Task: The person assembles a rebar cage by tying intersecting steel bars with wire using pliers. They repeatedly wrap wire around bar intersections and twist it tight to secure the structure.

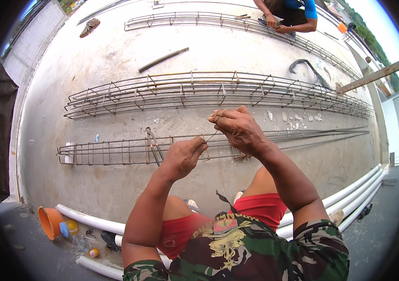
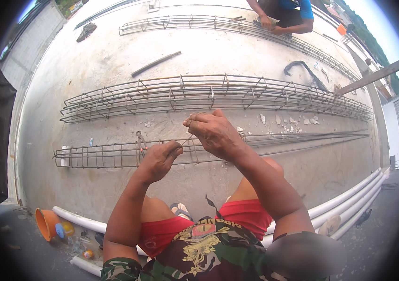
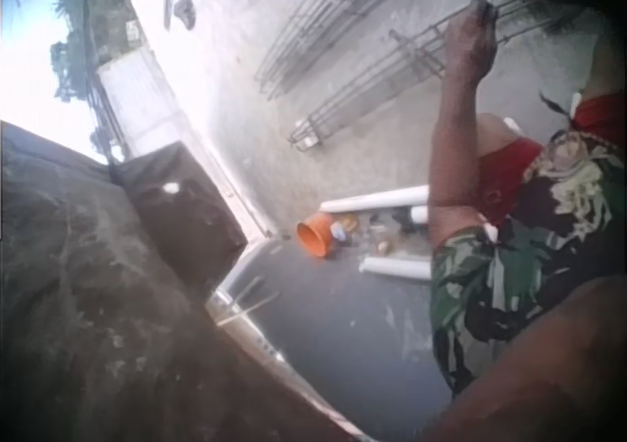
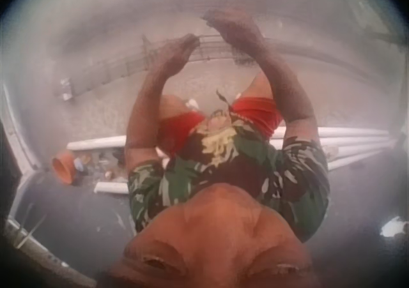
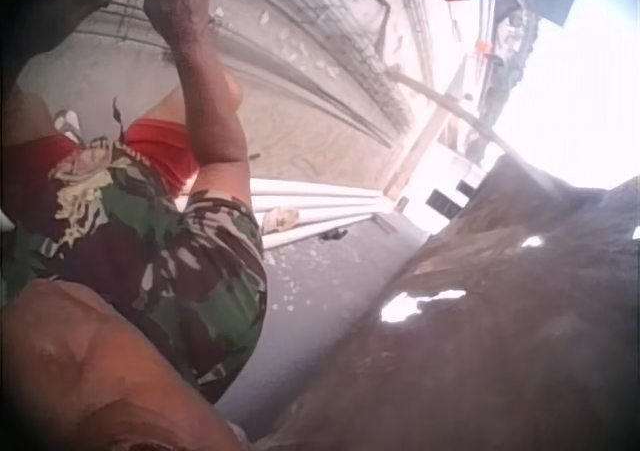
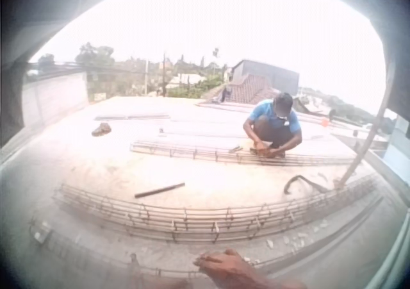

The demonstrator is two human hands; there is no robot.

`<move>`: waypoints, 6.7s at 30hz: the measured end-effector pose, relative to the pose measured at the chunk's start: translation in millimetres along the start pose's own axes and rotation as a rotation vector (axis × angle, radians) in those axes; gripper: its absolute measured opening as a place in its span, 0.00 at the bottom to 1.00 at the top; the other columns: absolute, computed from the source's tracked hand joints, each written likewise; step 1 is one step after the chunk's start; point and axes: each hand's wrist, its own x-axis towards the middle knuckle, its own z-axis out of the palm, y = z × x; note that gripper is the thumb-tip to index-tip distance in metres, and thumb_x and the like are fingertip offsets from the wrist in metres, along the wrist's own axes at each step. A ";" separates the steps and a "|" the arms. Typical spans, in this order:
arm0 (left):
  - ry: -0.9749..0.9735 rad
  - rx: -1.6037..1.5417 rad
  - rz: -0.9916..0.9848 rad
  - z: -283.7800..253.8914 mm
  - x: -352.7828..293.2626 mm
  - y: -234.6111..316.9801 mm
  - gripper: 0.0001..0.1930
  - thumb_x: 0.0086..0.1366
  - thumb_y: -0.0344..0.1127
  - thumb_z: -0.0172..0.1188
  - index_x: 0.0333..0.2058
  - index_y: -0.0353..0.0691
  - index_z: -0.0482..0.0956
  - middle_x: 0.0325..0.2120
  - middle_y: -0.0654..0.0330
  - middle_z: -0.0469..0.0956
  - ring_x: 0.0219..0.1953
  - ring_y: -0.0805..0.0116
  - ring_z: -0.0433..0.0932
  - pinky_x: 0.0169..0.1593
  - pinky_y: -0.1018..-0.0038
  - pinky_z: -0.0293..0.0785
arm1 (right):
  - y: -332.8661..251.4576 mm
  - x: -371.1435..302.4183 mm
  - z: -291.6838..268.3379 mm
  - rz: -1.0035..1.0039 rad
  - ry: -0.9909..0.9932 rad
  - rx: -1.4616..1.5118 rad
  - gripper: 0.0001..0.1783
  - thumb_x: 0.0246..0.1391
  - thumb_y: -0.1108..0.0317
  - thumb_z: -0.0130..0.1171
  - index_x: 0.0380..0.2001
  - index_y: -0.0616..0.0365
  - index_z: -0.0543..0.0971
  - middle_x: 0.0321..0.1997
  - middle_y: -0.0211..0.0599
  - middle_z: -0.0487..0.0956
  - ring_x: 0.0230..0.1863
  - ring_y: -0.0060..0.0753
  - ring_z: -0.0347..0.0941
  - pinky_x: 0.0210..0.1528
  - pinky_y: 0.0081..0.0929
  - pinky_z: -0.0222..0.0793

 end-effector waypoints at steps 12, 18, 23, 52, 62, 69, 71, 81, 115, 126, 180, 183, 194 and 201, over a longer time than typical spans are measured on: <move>-0.066 -0.162 -0.224 0.3 -3.5 -1.1 0.13 0.69 0.44 0.50 0.38 0.39 0.75 0.26 0.49 0.76 0.31 0.49 0.76 0.36 0.64 0.71 | -34.8 -27.4 18.5 0.234 0.337 1.786 0.17 0.63 0.65 0.52 0.51 0.62 0.76 0.49 0.49 0.78 0.49 0.33 0.73 0.43 0.27 0.66; -0.194 0.188 -0.038 11.8 1.5 -1.6 0.10 0.66 0.40 0.53 0.34 0.38 0.75 0.25 0.49 0.77 0.32 0.48 0.77 0.34 0.60 0.70 | 10.4 -30.8 26.8 0.132 -0.019 0.055 0.12 0.59 0.68 0.54 0.44 0.59 0.79 0.39 0.41 0.80 0.43 0.39 0.75 0.44 0.31 0.67; -0.069 0.175 -0.017 -11.2 -9.9 -11.5 0.09 0.56 0.37 0.66 0.28 0.38 0.78 0.20 0.54 0.75 0.24 0.54 0.74 0.29 0.66 0.69 | -5.3 -68.4 45.0 0.452 -0.632 0.596 0.17 0.64 0.59 0.49 0.43 0.60 0.79 0.32 0.41 0.79 0.36 0.35 0.75 0.41 0.32 0.70; -0.164 0.509 0.043 16.2 3.7 -18.3 0.05 0.60 0.37 0.59 0.32 0.45 0.77 0.27 0.61 0.78 0.35 0.57 0.77 0.36 0.60 0.72 | 20.5 -65.7 64.8 0.167 -0.284 0.140 0.17 0.59 0.62 0.54 0.47 0.62 0.76 0.42 0.40 0.77 0.41 0.43 0.74 0.40 0.33 0.66; 0.103 0.084 -0.156 38.3 15.9 3.7 0.28 0.56 0.41 0.68 0.51 0.32 0.69 0.41 0.48 0.75 0.44 0.60 0.76 0.45 0.67 0.74 | 41.0 -76.5 99.0 0.660 -0.037 1.672 0.18 0.64 0.63 0.50 0.47 0.70 0.75 0.40 0.41 0.79 0.35 0.25 0.74 0.36 0.24 0.68; -0.268 -0.214 -0.406 46.7 26.0 -4.7 0.25 0.58 0.34 0.63 0.51 0.28 0.68 0.30 0.52 0.81 0.30 0.67 0.81 0.35 0.72 0.75 | 44.6 -69.9 104.8 0.646 -0.109 1.780 0.18 0.63 0.62 0.52 0.43 0.69 0.77 0.38 0.36 0.79 0.36 0.24 0.72 0.39 0.25 0.67; -0.255 -0.131 -0.383 55.6 28.9 -8.1 0.22 0.58 0.31 0.59 0.50 0.28 0.68 0.31 0.50 0.81 0.32 0.63 0.82 0.37 0.70 0.75 | 63.4 -75.9 112.4 0.614 -0.155 1.676 0.17 0.62 0.62 0.53 0.42 0.68 0.77 0.36 0.34 0.78 0.36 0.24 0.71 0.38 0.25 0.67; -0.184 0.378 -0.370 74.0 57.1 -6.8 0.17 0.57 0.32 0.57 0.44 0.30 0.72 0.31 0.45 0.80 0.37 0.46 0.78 0.41 0.60 0.73 | 69.4 -68.1 87.4 0.597 0.065 0.852 0.14 0.57 0.62 0.60 0.36 0.65 0.81 0.31 0.33 0.78 0.30 0.23 0.69 0.34 0.23 0.65; -0.405 0.147 -0.960 201.6 26.4 -196.0 0.32 0.57 0.54 0.62 0.52 0.34 0.74 0.48 0.43 0.76 0.54 0.50 0.73 0.57 0.60 0.67 | 164.9 -58.1 124.5 1.004 0.209 0.756 0.16 0.62 0.63 0.52 0.47 0.61 0.79 0.18 0.21 0.65 0.21 0.14 0.60 0.24 0.19 0.58; -0.832 0.022 -0.794 243.6 30.9 -281.0 0.25 0.61 0.55 0.56 0.44 0.37 0.80 0.45 0.49 0.79 0.50 0.53 0.76 0.52 0.61 0.71 | 139.8 -116.6 195.8 1.433 -0.031 0.814 0.14 0.60 0.64 0.53 0.43 0.63 0.77 0.20 0.27 0.72 0.18 0.17 0.64 0.21 0.18 0.60; -0.286 -0.070 -0.529 207.4 -14.2 -272.1 0.25 0.56 0.32 0.66 0.51 0.43 0.66 0.23 0.55 0.78 0.28 0.60 0.78 0.35 0.66 0.71 | 126.8 -183.7 393.3 1.515 0.680 1.574 0.06 0.58 0.71 0.55 0.39 0.58 0.76 0.32 0.27 0.74 0.30 0.21 0.67 0.26 0.20 0.62; -0.331 -0.060 -0.504 206.0 -8.3 -268.6 0.23 0.56 0.32 0.65 0.50 0.42 0.70 0.23 0.56 0.78 0.28 0.63 0.78 0.35 0.68 0.71 | 128.8 -179.6 388.2 1.590 0.600 1.441 0.06 0.57 0.70 0.58 0.37 0.58 0.77 0.31 0.26 0.76 0.30 0.20 0.68 0.26 0.21 0.62; -0.339 -0.155 -0.461 211.6 -10.0 -283.3 0.14 0.55 0.31 0.64 0.42 0.41 0.77 0.28 0.55 0.80 0.33 0.59 0.79 0.37 0.67 0.72 | 123.3 -169.4 378.6 1.652 0.503 1.164 0.06 0.53 0.70 0.61 0.31 0.62 0.78 0.29 0.31 0.78 0.23 0.18 0.70 0.16 0.17 0.57; -0.345 -0.131 -0.485 210.1 -8.9 -287.6 0.09 0.55 0.32 0.64 0.35 0.38 0.80 0.29 0.53 0.81 0.33 0.58 0.80 0.38 0.67 0.73 | 111.8 -163.9 375.7 1.670 0.556 1.185 0.08 0.52 0.71 0.62 0.33 0.64 0.80 0.24 0.28 0.76 0.21 0.17 0.69 0.15 0.17 0.55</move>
